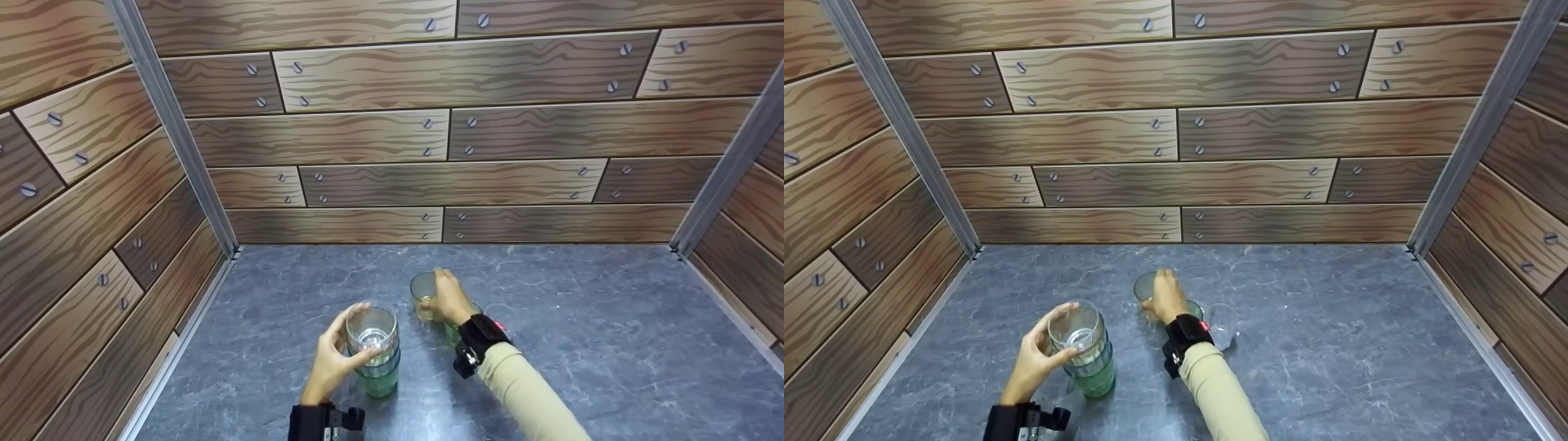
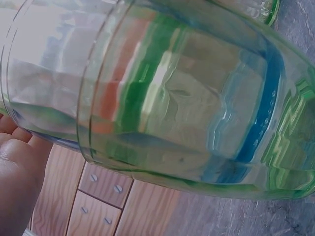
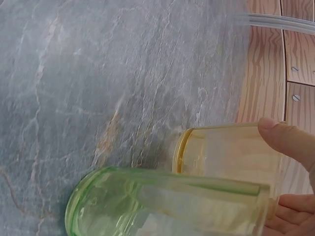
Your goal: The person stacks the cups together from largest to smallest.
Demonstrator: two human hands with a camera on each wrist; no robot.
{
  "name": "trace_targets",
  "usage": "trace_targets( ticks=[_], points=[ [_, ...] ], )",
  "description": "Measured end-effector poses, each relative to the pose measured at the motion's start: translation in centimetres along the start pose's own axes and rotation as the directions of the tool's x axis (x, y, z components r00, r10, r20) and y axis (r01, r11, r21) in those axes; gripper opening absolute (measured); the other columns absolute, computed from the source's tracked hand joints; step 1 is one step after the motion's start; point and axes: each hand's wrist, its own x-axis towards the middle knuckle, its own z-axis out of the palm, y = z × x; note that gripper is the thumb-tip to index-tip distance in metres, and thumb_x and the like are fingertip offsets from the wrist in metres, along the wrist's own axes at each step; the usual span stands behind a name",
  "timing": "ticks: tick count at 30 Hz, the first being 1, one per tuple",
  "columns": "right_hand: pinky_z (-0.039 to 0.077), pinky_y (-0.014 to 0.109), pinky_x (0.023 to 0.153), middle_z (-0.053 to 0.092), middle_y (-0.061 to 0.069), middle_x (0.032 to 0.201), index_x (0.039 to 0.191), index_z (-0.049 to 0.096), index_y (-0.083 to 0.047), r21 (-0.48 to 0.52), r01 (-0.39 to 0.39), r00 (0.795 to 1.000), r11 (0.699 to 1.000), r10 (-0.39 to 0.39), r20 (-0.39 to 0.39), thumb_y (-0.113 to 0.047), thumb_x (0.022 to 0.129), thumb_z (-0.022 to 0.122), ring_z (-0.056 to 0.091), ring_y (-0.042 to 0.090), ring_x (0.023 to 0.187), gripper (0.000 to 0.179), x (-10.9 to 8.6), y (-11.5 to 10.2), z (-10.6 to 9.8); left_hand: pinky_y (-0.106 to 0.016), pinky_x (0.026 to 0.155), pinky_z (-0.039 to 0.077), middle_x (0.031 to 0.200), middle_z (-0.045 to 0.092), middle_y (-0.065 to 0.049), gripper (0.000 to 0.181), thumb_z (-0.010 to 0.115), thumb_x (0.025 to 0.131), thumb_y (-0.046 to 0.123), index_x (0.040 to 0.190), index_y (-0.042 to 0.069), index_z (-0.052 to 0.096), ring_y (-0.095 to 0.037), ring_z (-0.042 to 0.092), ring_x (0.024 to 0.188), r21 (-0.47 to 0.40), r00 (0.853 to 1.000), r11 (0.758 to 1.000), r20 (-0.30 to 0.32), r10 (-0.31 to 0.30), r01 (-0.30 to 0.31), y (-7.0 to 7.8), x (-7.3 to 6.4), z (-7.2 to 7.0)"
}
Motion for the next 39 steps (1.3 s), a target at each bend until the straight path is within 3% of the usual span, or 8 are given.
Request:
trace_targets(
  ticks=[23, 39],
  points=[
    [0.041, 0.051, 0.111, 0.050, 0.035, 0.134, 0.132, 0.046, 0.015, 0.033, 0.056, 0.997, 0.998, -0.055, -0.046, -0.009, 0.062, 0.088, 0.049, 0.048, 0.126, 0.085, -0.57, -0.40, -0.09, -0.011, 0.107, 0.041, 0.142, 0.053, -0.021, 0.073, 0.079, 0.075, 0.000, 0.140, 0.000, 0.045, 0.005, 0.051, 0.126, 0.014, 1.000, 0.999, 0.002, 0.029, -0.029, -0.11, -0.02, 0.05],
    [0.044, 0.050, 0.109, 0.053, 0.032, 0.130, 0.132, 0.046, 0.014, 0.061, 0.043, 0.997, 0.997, -0.040, -0.059, -0.009, 0.061, 0.089, 0.052, 0.047, 0.121, 0.086, -0.89, -0.41, -0.39, -0.013, 0.106, 0.043, 0.142, 0.053, -0.020, 0.073, 0.078, 0.075, 0.000, 0.140, 0.001, 0.045, 0.004, 0.052, 0.126, 0.019, 0.999, 0.999, 0.004, 0.038, -0.038, -0.10, -0.06, 0.04]
  ],
)
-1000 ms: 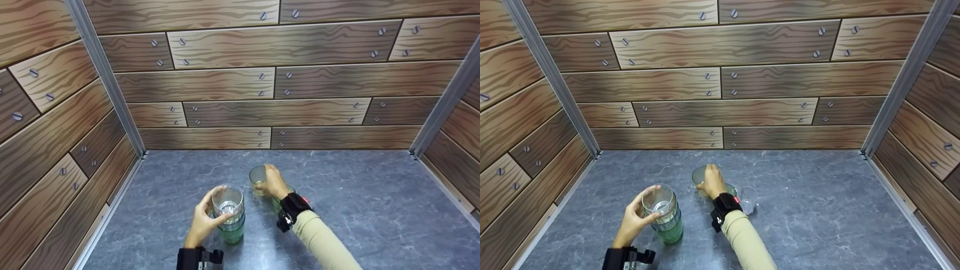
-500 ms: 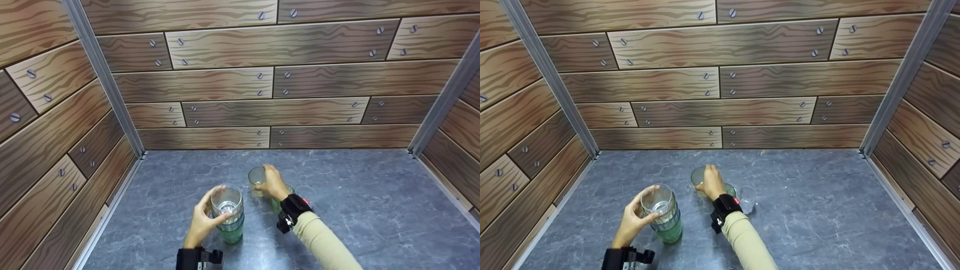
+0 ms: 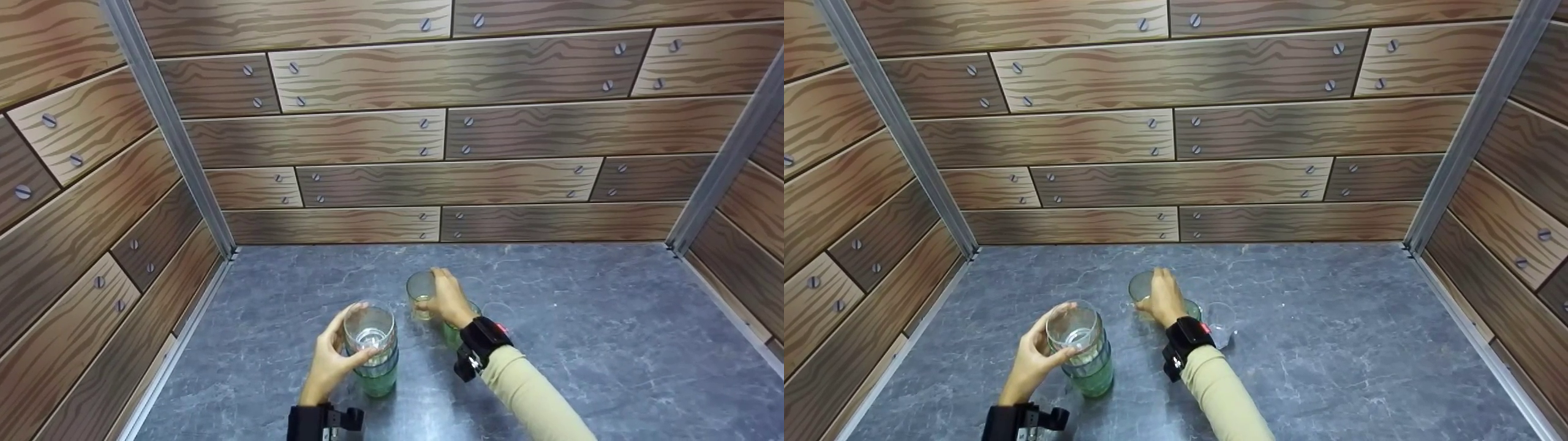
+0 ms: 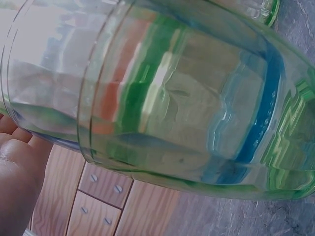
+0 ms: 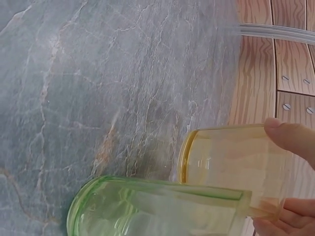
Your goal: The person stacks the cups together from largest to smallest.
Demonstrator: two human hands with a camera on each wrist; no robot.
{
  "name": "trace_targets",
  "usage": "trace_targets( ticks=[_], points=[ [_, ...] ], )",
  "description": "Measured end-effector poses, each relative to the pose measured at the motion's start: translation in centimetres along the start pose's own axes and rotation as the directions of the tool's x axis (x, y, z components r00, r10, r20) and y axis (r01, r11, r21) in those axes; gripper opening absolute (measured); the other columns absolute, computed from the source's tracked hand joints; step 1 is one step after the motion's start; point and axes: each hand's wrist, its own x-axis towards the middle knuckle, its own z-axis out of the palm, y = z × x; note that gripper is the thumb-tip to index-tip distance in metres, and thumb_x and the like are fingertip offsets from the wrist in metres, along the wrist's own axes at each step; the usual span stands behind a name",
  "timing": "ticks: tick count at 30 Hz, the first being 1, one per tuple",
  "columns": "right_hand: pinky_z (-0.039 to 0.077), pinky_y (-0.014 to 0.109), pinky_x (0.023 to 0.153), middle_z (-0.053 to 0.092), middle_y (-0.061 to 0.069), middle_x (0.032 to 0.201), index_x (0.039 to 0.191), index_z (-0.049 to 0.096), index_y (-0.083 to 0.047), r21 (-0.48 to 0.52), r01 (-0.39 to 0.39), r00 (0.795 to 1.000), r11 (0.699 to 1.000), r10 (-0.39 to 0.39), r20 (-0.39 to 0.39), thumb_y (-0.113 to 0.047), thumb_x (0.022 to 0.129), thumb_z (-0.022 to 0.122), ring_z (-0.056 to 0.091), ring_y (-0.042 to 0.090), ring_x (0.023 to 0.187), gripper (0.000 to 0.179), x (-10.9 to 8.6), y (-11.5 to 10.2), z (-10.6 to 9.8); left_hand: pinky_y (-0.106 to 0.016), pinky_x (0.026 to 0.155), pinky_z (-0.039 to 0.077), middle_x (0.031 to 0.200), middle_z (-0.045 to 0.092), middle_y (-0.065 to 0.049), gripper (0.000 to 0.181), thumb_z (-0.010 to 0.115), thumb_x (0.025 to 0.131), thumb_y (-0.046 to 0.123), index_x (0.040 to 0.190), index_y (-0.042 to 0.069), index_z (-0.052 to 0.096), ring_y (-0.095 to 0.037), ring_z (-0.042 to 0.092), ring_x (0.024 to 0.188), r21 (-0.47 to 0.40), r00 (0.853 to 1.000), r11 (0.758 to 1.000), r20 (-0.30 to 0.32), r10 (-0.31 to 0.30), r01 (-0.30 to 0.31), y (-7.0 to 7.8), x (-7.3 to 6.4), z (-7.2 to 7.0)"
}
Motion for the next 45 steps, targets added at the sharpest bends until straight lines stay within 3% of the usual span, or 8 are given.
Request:
trace_targets(
  ticks=[12, 24, 31, 38, 45],
  points=[
    [0.047, 0.048, 0.106, 0.056, 0.029, 0.126, 0.130, 0.048, 0.013, -0.025, 0.016, 1.000, 1.000, -0.016, -0.015, -0.013, 0.061, 0.090, 0.055, 0.044, 0.118, 0.085, -0.4, -0.4, -0.5, -0.010, 0.107, 0.040, 0.142, 0.051, -0.023, 0.073, 0.078, 0.075, -0.002, 0.140, 0.001, 0.044, 0.005, 0.051, 0.127, -0.016, 1.000, 1.000, 0.002, 0.012, -0.012, -0.1, -0.1, 0.0],
    [0.049, 0.048, 0.103, 0.059, 0.027, 0.121, 0.128, 0.051, 0.013, 0.015, 0.050, 0.998, 0.999, -0.050, -0.039, -0.013, 0.060, 0.090, 0.058, 0.042, 0.114, 0.083, -1.1, -0.6, -0.6, -0.011, 0.106, 0.041, 0.142, 0.052, -0.021, 0.073, 0.078, 0.075, -0.001, 0.140, 0.001, 0.044, 0.005, 0.051, 0.126, -0.006, 1.000, 1.000, 0.001, -0.003, 0.003, 0.0, 0.0, 0.0],
    [0.047, 0.049, 0.106, 0.057, 0.029, 0.127, 0.131, 0.049, 0.013, 0.040, 0.048, 0.999, 0.998, -0.048, -0.020, -0.013, 0.060, 0.090, 0.056, 0.043, 0.118, 0.086, -1.4, -1.1, -0.9, -0.011, 0.106, 0.042, 0.142, 0.053, -0.018, 0.073, 0.079, 0.075, 0.002, 0.140, 0.002, 0.045, 0.006, 0.051, 0.125, 0.008, 1.000, 1.000, -0.003, -0.026, 0.026, 0.1, 0.0, 0.0],
    [0.048, 0.049, 0.104, 0.058, 0.028, 0.123, 0.130, 0.048, 0.014, 0.056, 0.075, 0.997, 0.996, -0.074, -0.015, -0.013, 0.060, 0.090, 0.057, 0.042, 0.115, 0.086, -1.9, -1.3, -1.2, -0.010, 0.107, 0.040, 0.142, 0.051, -0.022, 0.074, 0.078, 0.075, -0.001, 0.140, -0.002, 0.044, 0.006, 0.050, 0.126, -0.007, 1.000, 1.000, -0.003, -0.002, 0.002, 0.1, 0.0, 0.1],
    [0.048, 0.049, 0.104, 0.058, 0.027, 0.124, 0.130, 0.048, 0.013, 0.063, 0.081, 0.997, 0.995, -0.080, -0.014, -0.013, 0.060, 0.089, 0.058, 0.041, 0.115, 0.085, -2.4, -1.8, -1.6, -0.013, 0.105, 0.043, 0.141, 0.054, -0.019, 0.072, 0.079, 0.074, 0.000, 0.139, 0.002, 0.047, 0.004, 0.053, 0.124, -0.001, 1.000, 1.000, -0.017, -0.018, 0.018, 0.0, 0.0, 0.1]
  ],
)
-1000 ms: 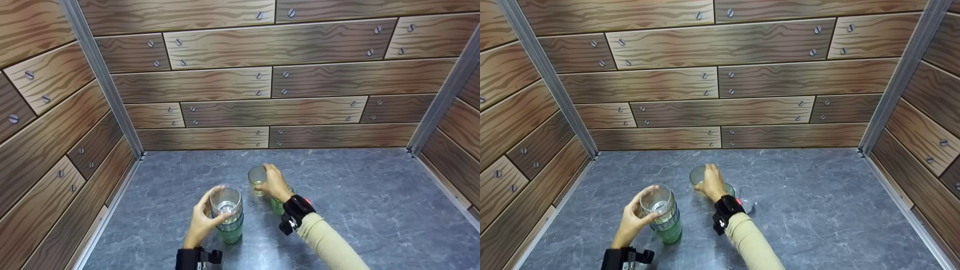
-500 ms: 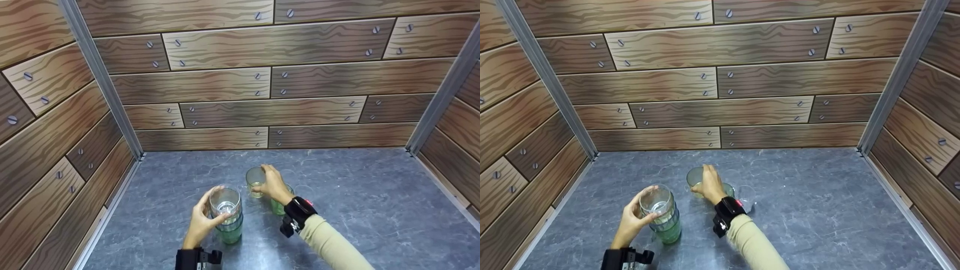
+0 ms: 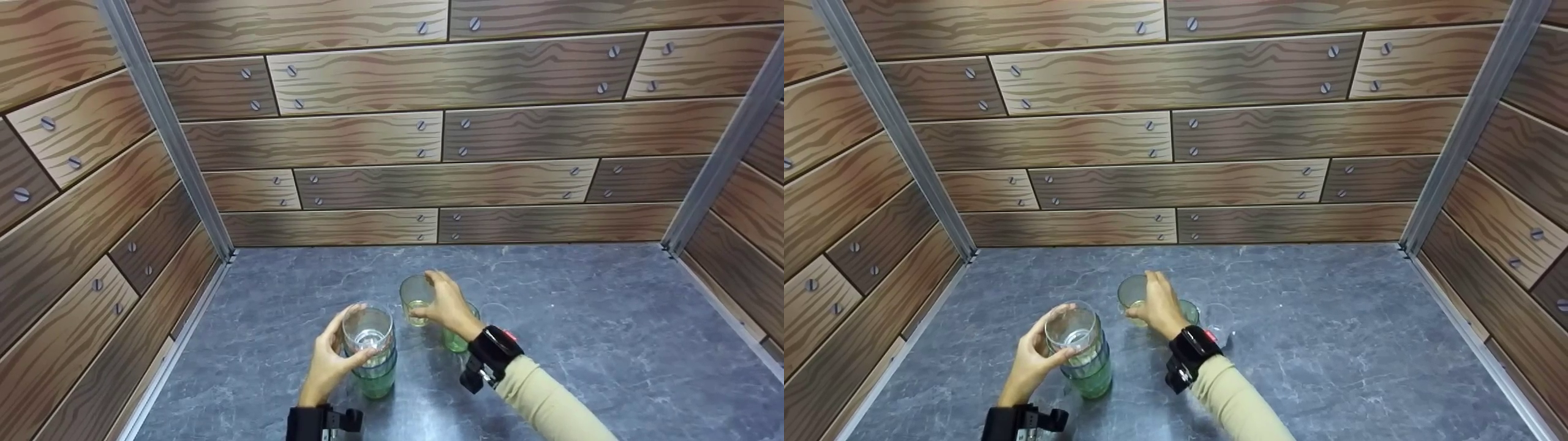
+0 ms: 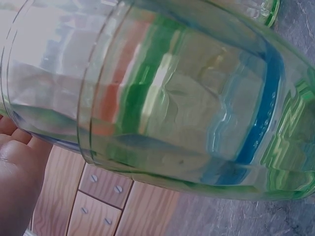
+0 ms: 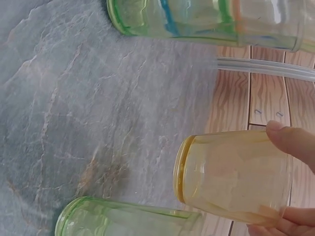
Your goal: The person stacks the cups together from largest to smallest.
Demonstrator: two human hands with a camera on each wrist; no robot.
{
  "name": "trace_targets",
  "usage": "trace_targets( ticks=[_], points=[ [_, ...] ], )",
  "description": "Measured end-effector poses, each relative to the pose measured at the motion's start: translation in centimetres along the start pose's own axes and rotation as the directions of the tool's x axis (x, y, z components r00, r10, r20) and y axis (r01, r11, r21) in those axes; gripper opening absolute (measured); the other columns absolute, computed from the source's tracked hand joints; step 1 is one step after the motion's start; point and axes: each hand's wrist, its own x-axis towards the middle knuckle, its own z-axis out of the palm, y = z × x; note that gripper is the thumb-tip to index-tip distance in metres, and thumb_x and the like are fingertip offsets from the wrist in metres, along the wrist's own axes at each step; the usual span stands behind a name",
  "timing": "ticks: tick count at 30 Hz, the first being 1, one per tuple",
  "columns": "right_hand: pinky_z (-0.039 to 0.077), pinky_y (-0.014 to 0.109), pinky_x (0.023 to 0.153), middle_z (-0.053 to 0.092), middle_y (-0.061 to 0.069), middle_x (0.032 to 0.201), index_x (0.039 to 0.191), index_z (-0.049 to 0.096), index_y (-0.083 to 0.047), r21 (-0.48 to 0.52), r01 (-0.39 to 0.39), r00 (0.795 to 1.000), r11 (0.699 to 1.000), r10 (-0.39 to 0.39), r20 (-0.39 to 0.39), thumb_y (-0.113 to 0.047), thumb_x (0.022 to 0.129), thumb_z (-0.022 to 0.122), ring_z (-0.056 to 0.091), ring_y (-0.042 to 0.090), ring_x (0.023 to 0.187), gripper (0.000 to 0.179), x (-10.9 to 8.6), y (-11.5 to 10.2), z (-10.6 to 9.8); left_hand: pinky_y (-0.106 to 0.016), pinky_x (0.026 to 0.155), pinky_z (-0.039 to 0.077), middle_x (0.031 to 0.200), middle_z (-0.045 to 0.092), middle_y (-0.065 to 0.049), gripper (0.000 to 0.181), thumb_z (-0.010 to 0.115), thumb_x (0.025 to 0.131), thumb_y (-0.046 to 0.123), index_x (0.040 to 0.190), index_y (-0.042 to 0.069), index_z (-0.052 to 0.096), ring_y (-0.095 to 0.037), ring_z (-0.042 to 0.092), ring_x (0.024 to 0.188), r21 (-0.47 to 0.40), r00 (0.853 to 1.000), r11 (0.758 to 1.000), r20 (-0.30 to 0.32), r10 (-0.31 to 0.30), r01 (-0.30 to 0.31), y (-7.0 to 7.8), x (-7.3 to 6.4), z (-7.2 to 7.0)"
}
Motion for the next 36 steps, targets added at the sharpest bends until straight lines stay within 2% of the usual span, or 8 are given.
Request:
trace_targets(
  ticks=[8, 16, 24, 36],
  points=[
    [0.048, 0.049, 0.104, 0.058, 0.027, 0.126, 0.132, 0.047, 0.012, 0.017, -0.005, 1.000, 1.000, 0.005, 0.010, -0.013, 0.060, 0.089, 0.057, 0.040, 0.116, 0.087, -0.5, -0.5, -0.3, -0.015, 0.105, 0.044, 0.140, 0.055, -0.018, 0.072, 0.080, 0.073, 0.001, 0.138, 0.003, 0.048, 0.003, 0.054, 0.123, 0.012, 1.000, 1.000, -0.004, -0.004, 0.004, 0.0, 0.0, 0.0],
    [0.049, 0.049, 0.103, 0.060, 0.027, 0.124, 0.131, 0.048, 0.011, 0.022, 0.028, 1.000, 0.999, -0.028, 0.009, -0.015, 0.060, 0.090, 0.059, 0.040, 0.114, 0.086, -0.9, -1.0, -0.7, -0.014, 0.104, 0.044, 0.139, 0.056, -0.017, 0.070, 0.079, 0.075, 0.002, 0.138, 0.002, 0.048, 0.004, 0.054, 0.121, 0.039, 1.000, 0.999, -0.010, -0.008, 0.008, 0.1, 0.0, -0.1],
    [0.051, 0.049, 0.099, 0.062, 0.024, 0.117, 0.127, 0.052, 0.011, 0.016, 0.085, 0.996, 0.996, -0.085, -0.030, -0.014, 0.059, 0.091, 0.060, 0.039, 0.110, 0.083, -1.3, -1.2, -1.2, -0.012, 0.103, 0.045, 0.138, 0.055, -0.022, 0.069, 0.077, 0.076, 0.000, 0.138, -0.004, 0.047, 0.005, 0.053, 0.123, 0.053, 0.998, 0.997, 0.001, 0.060, -0.060, -0.1, 0.1, -0.1],
    [0.052, 0.048, 0.097, 0.062, 0.024, 0.116, 0.127, 0.052, 0.012, -0.007, 0.112, 0.993, 0.994, -0.112, -0.035, -0.013, 0.059, 0.091, 0.060, 0.038, 0.109, 0.082, -1.9, -2.0, -2.0, -0.011, 0.104, 0.044, 0.138, 0.053, -0.027, 0.069, 0.076, 0.075, -0.005, 0.138, -0.003, 0.047, 0.004, 0.054, 0.124, 0.005, 0.996, 0.996, 0.003, 0.094, -0.094, -0.3, 0.1, -0.1]
  ],
)
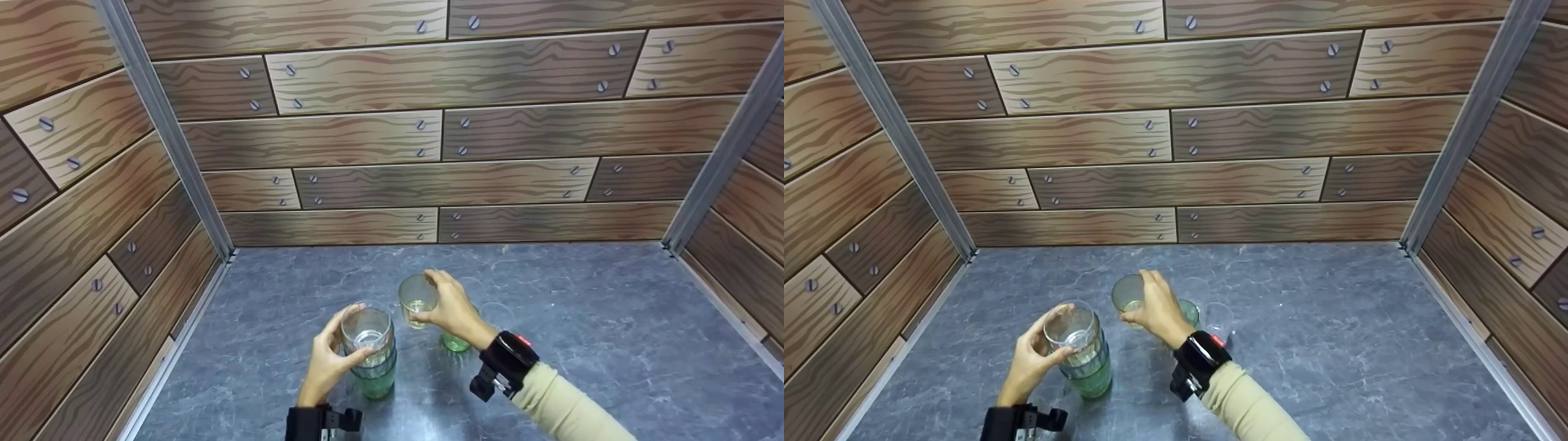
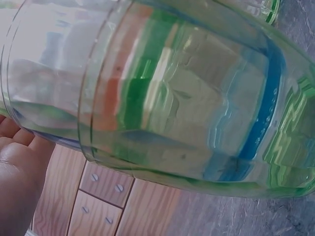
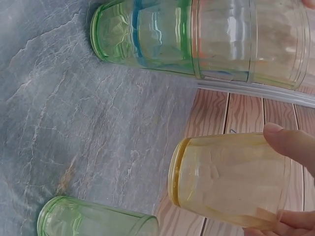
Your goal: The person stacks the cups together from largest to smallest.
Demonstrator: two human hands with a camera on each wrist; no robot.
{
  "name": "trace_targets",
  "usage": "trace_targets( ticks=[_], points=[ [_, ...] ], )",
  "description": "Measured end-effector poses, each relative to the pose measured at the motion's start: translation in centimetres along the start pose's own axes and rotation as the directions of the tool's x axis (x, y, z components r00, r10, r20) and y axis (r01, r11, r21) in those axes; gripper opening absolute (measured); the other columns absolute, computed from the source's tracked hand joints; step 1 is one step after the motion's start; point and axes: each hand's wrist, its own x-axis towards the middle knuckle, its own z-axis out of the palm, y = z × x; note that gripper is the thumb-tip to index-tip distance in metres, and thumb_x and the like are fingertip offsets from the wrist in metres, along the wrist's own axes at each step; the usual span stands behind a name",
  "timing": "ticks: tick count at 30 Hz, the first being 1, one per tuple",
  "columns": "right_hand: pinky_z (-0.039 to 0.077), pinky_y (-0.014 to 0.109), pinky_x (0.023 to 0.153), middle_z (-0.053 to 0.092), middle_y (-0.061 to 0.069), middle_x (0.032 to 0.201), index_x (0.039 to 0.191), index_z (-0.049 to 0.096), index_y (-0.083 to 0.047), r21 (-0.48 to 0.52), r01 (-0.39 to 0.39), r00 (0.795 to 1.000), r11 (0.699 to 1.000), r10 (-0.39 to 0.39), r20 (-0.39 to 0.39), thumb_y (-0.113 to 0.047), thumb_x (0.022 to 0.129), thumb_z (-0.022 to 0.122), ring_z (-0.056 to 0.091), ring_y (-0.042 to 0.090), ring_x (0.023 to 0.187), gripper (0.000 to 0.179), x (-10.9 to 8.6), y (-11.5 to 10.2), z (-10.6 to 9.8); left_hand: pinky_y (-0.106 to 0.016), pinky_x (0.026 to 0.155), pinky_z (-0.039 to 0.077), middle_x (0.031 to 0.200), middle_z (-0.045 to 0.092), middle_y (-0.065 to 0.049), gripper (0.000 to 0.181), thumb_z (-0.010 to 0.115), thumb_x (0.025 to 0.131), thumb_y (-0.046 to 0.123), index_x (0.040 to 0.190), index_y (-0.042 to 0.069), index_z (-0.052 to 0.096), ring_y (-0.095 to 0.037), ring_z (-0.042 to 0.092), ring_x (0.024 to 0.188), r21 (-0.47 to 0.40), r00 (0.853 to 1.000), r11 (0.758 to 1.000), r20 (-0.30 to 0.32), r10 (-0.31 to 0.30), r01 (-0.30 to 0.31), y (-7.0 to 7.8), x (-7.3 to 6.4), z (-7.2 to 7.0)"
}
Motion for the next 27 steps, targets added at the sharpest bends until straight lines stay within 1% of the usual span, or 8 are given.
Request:
trace_targets(
  ticks=[6, 12, 17, 22, 27],
  points=[
    [0.053, 0.049, 0.097, 0.062, 0.024, 0.116, 0.126, 0.052, 0.011, -0.003, 0.017, 1.000, 1.000, -0.017, 0.007, -0.013, 0.058, 0.091, 0.060, 0.039, 0.109, 0.082, -0.3, -0.2, -0.3, -0.012, 0.104, 0.044, 0.139, 0.054, -0.024, 0.069, 0.077, 0.076, -0.003, 0.139, -0.002, 0.047, 0.004, 0.053, 0.124, 0.007, 1.000, 1.000, -0.001, -0.027, 0.027, 0.1, -0.1, 0.0],
    [0.052, 0.048, 0.099, 0.061, 0.024, 0.119, 0.129, 0.051, 0.011, 0.011, 0.003, 1.000, 1.000, -0.003, 0.015, -0.013, 0.060, 0.090, 0.059, 0.038, 0.112, 0.083, -0.4, -0.6, -0.8, -0.012, 0.104, 0.044, 0.140, 0.054, -0.021, 0.070, 0.077, 0.076, -0.001, 0.139, -0.003, 0.045, 0.005, 0.053, 0.123, 0.013, 0.998, 0.998, -0.001, -0.057, 0.057, 0.2, 0.0, 0.0],
    [0.053, 0.047, 0.096, 0.062, 0.023, 0.116, 0.129, 0.051, 0.011, 0.013, 0.010, 1.000, 1.000, -0.010, 0.011, -0.014, 0.059, 0.091, 0.060, 0.036, 0.109, 0.084, -0.5, -1.0, -1.1, -0.013, 0.103, 0.045, 0.139, 0.054, -0.022, 0.070, 0.078, 0.075, -0.001, 0.138, -0.005, 0.046, 0.004, 0.055, 0.122, 0.019, 0.999, 0.999, -0.009, -0.045, 0.045, 0.2, 0.0, 0.0],
    [0.054, 0.047, 0.095, 0.061, 0.022, 0.116, 0.129, 0.051, 0.010, 0.015, -0.002, 1.000, 1.000, 0.002, 0.023, -0.016, 0.059, 0.091, 0.060, 0.036, 0.108, 0.085, -0.6, -1.4, -1.3, -0.013, 0.103, 0.046, 0.139, 0.054, -0.024, 0.070, 0.077, 0.074, -0.004, 0.138, -0.004, 0.047, 0.003, 0.056, 0.121, 0.006, 1.000, 1.000, -0.012, -0.028, 0.028, 0.1, 0.0, 0.0],
    [0.055, 0.047, 0.095, 0.061, 0.022, 0.119, 0.131, 0.050, 0.009, 0.029, -0.018, 0.999, 0.999, 0.017, 0.044, -0.016, 0.060, 0.090, 0.060, 0.036, 0.109, 0.085, -0.8, -1.9, -1.2, -0.013, 0.102, 0.046, 0.139, 0.054, -0.023, 0.071, 0.077, 0.074, -0.003, 0.138, -0.005, 0.046, 0.003, 0.056, 0.120, 0.008, 0.999, 0.999, -0.012, -0.039, 0.039, 0.2, -0.1, 0.0]
  ],
)
